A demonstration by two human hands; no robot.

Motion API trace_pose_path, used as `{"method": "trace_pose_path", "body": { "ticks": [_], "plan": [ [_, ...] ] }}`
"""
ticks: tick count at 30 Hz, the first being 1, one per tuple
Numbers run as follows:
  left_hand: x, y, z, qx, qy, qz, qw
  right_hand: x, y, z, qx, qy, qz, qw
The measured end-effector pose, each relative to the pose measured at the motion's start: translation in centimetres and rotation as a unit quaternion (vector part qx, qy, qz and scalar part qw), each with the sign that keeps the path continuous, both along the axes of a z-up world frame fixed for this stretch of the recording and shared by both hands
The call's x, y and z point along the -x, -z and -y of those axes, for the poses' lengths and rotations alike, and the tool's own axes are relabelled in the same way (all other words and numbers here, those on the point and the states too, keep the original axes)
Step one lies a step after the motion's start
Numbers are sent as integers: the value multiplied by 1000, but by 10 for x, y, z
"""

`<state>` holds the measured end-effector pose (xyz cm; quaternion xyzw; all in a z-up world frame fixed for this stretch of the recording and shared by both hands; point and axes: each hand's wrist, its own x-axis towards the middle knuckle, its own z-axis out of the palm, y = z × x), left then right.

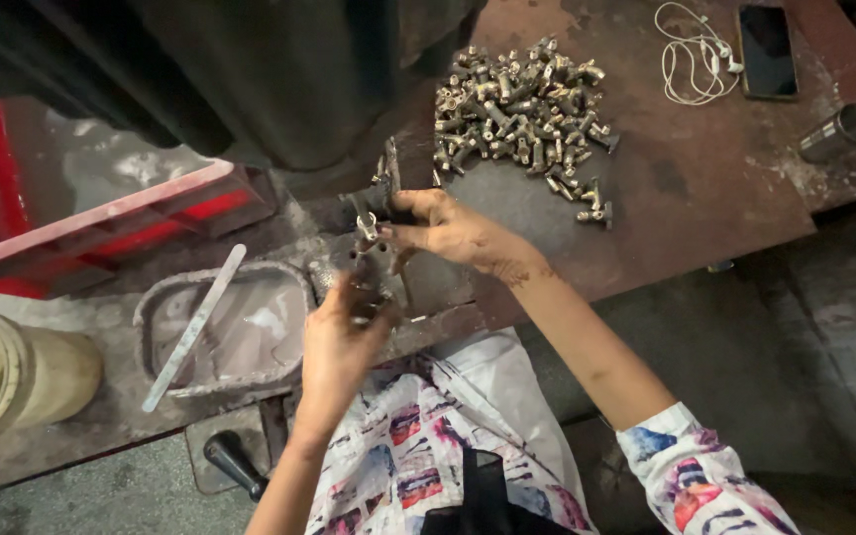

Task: The person operates a drill press to process small metal parts. They pick up a part, position it under the drill bit, and activate the machine to drill or deburr it. After processing, they place the part on the table and repeat the cycle with another part from a pile.

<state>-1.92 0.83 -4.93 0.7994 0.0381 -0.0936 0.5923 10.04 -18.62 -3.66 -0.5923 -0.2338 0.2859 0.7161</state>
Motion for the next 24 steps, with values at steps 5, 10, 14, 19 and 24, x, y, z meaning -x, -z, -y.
{"method": "trace_pose_path", "body": {
  "ticks": [5,10,14,19,24],
  "plan": [
    [-14,19,8,-398,8,180,900,21,2,-21,41,109,-10,993],
    [-8,60,62,-266,67,262,925,48,15,-39,170,277,180,928],
    [-55,82,148,-268,121,531,795,53,17,-45,245,306,258,883],
    [-140,89,218,-383,183,480,768,53,-2,-45,224,289,232,901],
    [-141,85,199,-364,219,448,786,56,1,-45,206,258,146,932]
  ]
}}
